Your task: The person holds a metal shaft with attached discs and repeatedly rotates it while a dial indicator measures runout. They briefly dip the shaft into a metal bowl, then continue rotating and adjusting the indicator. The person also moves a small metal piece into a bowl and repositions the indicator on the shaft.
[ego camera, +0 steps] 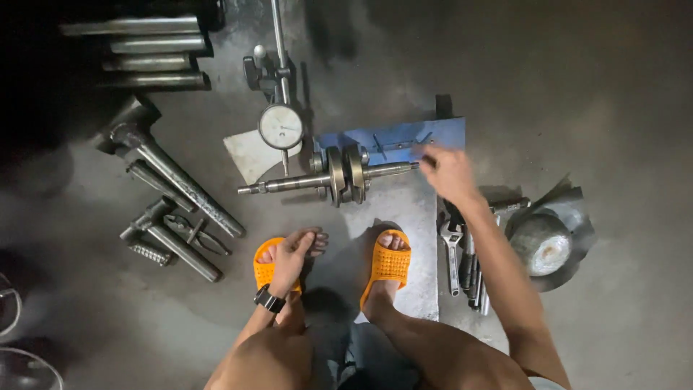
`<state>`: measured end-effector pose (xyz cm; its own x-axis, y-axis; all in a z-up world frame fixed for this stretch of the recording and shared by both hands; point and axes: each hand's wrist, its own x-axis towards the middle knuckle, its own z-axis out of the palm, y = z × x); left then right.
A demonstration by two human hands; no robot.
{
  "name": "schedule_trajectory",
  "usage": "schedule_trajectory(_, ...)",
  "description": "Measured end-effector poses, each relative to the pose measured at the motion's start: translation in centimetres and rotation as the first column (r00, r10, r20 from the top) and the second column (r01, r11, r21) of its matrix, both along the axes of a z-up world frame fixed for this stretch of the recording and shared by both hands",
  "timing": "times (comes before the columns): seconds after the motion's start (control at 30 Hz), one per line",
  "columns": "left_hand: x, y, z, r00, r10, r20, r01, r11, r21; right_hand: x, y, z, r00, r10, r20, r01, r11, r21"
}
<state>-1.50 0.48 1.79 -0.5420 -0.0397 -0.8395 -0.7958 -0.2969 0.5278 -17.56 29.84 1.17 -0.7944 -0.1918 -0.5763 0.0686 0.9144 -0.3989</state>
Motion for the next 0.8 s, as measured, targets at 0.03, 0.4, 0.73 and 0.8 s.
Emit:
schedule_trajectory(0.03,-0.1,0.0,0.0,1.0,-0.002,0.002,0.002,1.0,-0.011,-0.3,0.9,-1.2,0.885,0.269,-0.379,-0.153,0.939,0.309)
schedule_trajectory(0.4,-1.3,0.0,1.8,1.0,-0.016,-0.014,0.016,1.0,-0.022,-1.3,0.1,-2.8,0.981,-0.174,-0.09,0.189,0.962,0.195)
schedule_trajectory(0.73,-0.8,0.6,0.5,0.999,0.026,-0.035,-0.025,0.999,0.036,-2.0,1.3,-0.3,0.626,0.639,-0.446,-0.405,0.756,0.515)
schedule_trajectory(0.8,-0.5,0.5,0.0,0.999,0.036,-0.035,-0.035,0.999,0.038,-2.4,1.1,-0.9,0.605,0.655,-0.452,-0.416,0.744,0.522)
